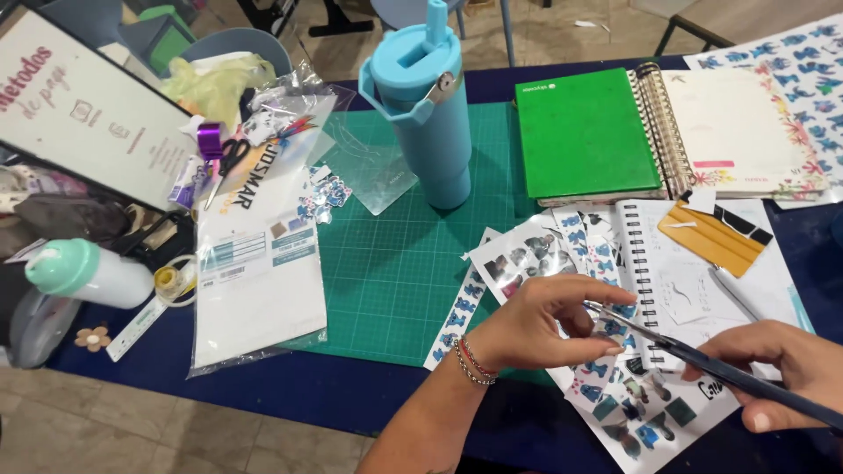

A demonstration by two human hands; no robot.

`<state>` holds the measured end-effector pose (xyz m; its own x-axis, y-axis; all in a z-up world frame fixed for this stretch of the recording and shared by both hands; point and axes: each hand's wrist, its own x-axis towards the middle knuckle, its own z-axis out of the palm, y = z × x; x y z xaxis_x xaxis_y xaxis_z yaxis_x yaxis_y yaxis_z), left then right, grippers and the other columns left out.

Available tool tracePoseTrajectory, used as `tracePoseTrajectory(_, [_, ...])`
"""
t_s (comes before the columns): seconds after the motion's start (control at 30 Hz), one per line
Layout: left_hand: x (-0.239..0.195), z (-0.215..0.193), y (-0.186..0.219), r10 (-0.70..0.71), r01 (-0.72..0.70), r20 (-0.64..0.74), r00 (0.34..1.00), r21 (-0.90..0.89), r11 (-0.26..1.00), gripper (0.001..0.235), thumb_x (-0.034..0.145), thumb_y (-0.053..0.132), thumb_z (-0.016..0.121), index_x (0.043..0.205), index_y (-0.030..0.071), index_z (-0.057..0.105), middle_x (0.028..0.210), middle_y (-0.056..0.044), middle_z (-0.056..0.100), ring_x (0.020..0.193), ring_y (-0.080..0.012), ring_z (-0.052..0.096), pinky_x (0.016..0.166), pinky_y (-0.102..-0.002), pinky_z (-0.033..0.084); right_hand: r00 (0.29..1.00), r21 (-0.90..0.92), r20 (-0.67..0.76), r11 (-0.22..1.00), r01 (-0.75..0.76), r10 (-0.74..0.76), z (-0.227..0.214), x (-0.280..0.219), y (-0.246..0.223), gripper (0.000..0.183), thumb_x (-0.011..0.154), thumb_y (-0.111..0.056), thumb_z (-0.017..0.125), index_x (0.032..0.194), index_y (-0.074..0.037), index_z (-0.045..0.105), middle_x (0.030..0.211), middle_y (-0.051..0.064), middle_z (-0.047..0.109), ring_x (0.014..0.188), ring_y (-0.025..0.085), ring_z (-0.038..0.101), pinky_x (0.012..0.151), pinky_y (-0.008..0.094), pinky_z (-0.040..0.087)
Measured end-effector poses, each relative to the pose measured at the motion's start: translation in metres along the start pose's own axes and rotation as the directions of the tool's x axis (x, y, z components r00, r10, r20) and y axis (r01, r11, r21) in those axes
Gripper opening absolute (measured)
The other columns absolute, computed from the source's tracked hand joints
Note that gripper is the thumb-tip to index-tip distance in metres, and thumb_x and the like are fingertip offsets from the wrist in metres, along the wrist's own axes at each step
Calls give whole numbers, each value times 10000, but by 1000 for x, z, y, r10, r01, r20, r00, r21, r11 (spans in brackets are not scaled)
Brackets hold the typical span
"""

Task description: Cutting out small printed stickers from a sheet of paper using scissors

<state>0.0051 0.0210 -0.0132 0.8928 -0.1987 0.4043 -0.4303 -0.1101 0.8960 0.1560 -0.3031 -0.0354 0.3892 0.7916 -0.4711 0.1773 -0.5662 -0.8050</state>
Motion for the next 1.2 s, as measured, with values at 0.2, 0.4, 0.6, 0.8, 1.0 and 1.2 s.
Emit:
tracePoseTrajectory(0.2, [-1, -2, -9, 23, -20, 62, 998, -53, 998, 478, 898, 182, 839, 1343, 207, 665, 1209, -27, 729, 628, -20, 557, 627, -196, 511, 968, 32, 44, 968, 247, -248, 0, 3, 12, 774, 568, -649, 965, 1088, -76, 997, 457, 5, 788, 398, 132, 722, 425, 289, 518])
tracePoseTrajectory(0.4, [-2, -5, -14, 37, -26, 108, 993, -106, 994, 479, 933, 155, 827, 1376, 223, 657, 1227, -3, 737, 655, -4, 584, 618, -208, 519, 999, 43, 24, 999, 24, -25, -1, 0, 7, 780, 457, -577, 996, 1043, -66, 1057, 451, 51, 769, 417, 188, 739, 450, 332, 508])
tracePoseTrajectory(0.6, [-3, -6, -11, 30, -21, 103, 994, -80, 997, 501, 928, 169, 831, 1386, 246, 643, 1147, 7, 709, 651, -12, 581, 627, -189, 515, 999, 121, 34, 993, -14, 10, -1, -1, 12, 753, 466, -489, 1025, 1052, -17, 1049, 463, 95, 754, 424, 231, 731, 467, 365, 527])
tracePoseTrajectory(0.8, [-3, -6, -9, 12, 0, 112, 994, -101, 995, 490, 942, 165, 821, 1392, 240, 644, 1239, -1, 722, 656, -6, 586, 620, -182, 517, 990, 173, 55, 978, 118, -130, -2, 0, 13, 743, 514, -489, 1047, 1040, 35, 1017, 414, 95, 778, 363, 194, 694, 407, 344, 494])
tracePoseTrajectory(1.0, [-4, -7, -10, -6, 22, 139, 990, -113, 993, 514, 935, 154, 824, 1408, 225, 637, 1204, -6, 697, 659, -3, 568, 620, -183, 479, 998, 182, 51, 983, 17, -27, -2, 1, 18, 741, 489, -412, 1062, 1058, 60, 1023, 449, 85, 739, 407, 230, 714, 446, 377, 530])
tracePoseTrajectory(1.2, [-4, -8, -11, 26, -2, 150, 988, -158, 987, 512, 945, 145, 835, 1415, 217, 642, 1144, 48, 719, 654, -2, 442, 593, -196, 421, 990, 109, 47, 986, 130, -135, -4, -2, 19, 730, 516, -503, 1033, 1022, 23, 1019, 425, 41, 713, 370, 166, 652, 397, 324, 479])
